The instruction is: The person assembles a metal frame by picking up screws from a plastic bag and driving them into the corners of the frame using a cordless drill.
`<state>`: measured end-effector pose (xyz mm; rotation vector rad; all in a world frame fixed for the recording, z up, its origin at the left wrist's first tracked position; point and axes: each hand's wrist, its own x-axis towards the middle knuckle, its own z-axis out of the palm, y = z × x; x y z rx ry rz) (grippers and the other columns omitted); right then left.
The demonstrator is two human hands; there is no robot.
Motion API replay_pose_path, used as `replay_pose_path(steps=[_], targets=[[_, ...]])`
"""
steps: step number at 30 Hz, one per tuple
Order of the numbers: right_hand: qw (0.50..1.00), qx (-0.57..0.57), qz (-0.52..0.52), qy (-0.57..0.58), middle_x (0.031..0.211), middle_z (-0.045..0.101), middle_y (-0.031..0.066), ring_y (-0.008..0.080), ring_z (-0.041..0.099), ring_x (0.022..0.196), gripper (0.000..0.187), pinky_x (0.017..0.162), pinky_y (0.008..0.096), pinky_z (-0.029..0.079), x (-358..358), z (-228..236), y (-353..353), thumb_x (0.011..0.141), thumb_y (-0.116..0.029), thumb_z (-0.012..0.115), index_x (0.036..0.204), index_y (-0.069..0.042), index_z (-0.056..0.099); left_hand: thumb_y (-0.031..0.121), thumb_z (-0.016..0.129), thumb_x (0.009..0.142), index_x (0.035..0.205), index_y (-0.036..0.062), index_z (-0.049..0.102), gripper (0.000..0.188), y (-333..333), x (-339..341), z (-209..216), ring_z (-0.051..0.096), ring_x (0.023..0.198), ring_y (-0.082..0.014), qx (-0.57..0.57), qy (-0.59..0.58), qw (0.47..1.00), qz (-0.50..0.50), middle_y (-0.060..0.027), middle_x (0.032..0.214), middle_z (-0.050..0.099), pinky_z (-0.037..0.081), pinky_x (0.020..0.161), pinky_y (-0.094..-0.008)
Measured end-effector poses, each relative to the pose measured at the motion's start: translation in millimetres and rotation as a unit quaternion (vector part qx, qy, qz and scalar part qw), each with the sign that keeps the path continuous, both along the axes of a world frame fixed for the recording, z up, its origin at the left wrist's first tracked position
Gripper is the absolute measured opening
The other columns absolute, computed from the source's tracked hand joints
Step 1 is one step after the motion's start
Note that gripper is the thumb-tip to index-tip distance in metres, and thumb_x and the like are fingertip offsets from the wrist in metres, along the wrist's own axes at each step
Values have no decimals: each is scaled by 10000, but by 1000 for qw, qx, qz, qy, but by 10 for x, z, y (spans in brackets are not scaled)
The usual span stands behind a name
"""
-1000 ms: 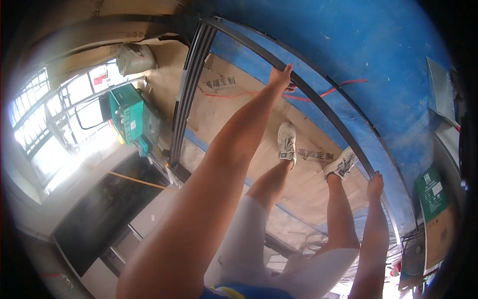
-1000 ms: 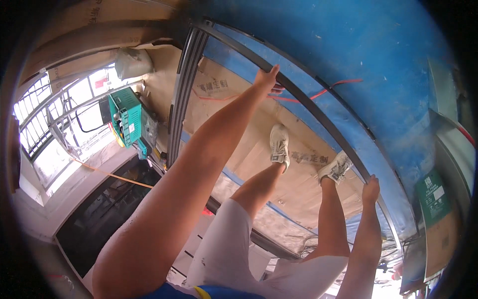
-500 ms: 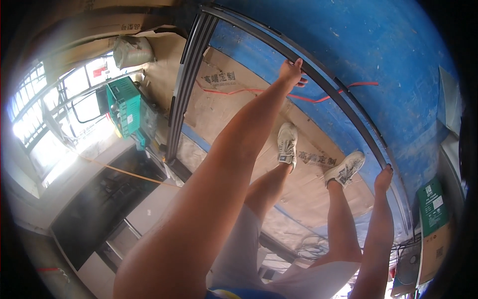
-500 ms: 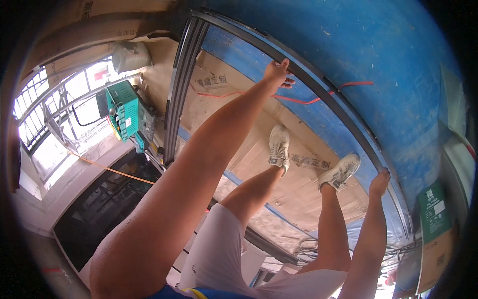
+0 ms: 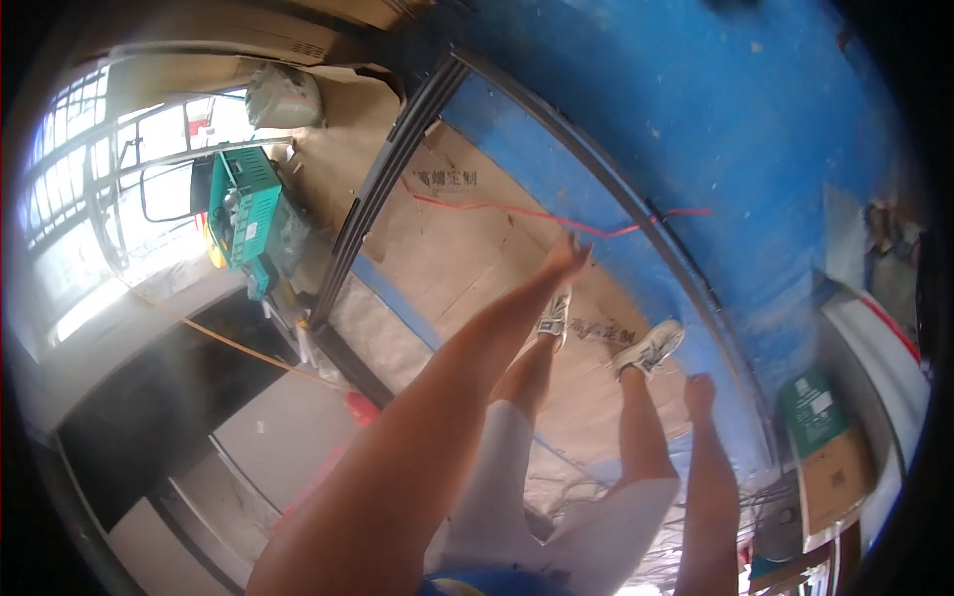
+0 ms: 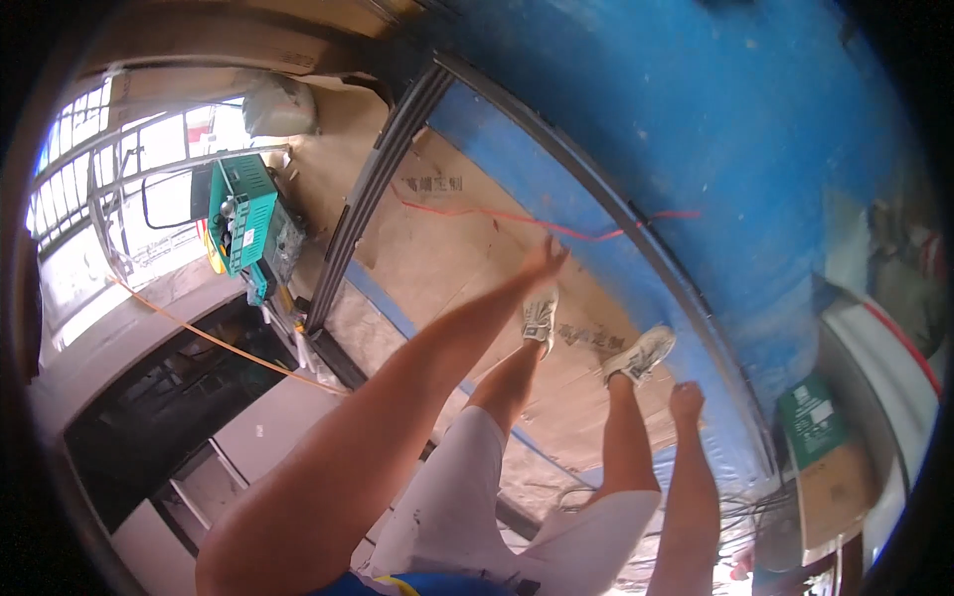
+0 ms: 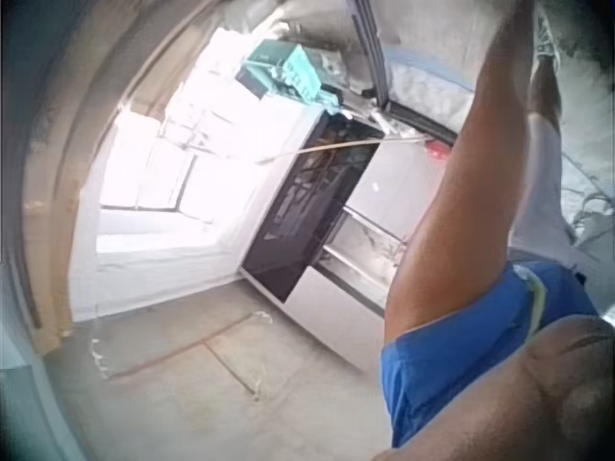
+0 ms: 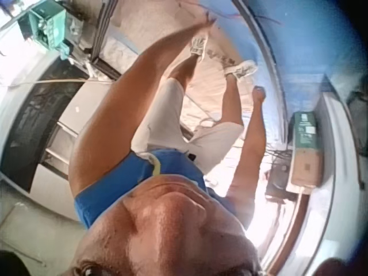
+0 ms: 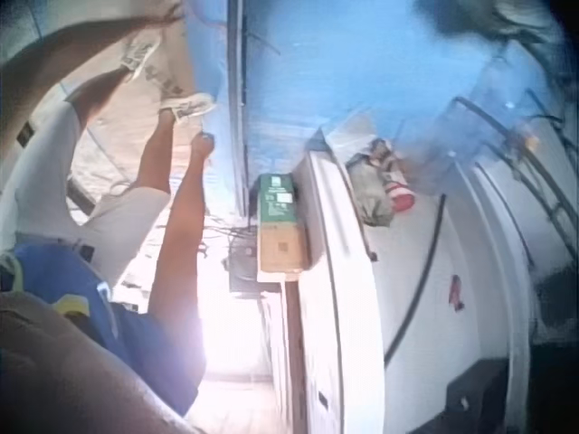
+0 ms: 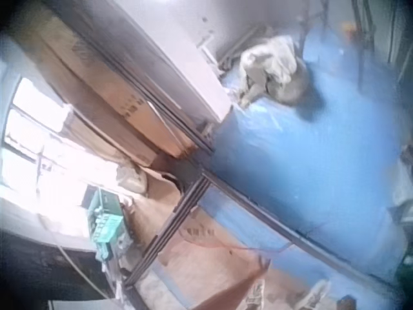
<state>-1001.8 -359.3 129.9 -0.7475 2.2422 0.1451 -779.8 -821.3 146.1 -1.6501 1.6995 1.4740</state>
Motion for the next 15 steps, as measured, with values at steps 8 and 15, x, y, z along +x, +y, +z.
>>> replay_pose_path(steps=[8, 15], targets=[[970, -96, -19, -222, 626, 702, 113, 185, 674, 559, 373, 594, 367, 545, 286, 1965, -1428, 960, -250, 687, 693, 10, 697, 349, 584, 955, 1333, 38, 585, 490, 823, 1037, 3037, 627, 1171, -436, 12, -54, 992, 114, -282, 1223, 666, 483, 997, -497], [925, -228, 240, -189, 686, 683, 70, 163, 637, 569, 228, 515, 317, 505, 248, 3197, -2657, 935, -198, 740, 811, -21, 669, 506, 592, 957, 1332, 19, 579, 615, 1339, 2169, 3806, 654, 1138, -440, -52, -23, 972, 226, -292, 1188, 683, 505, 970, -509]])
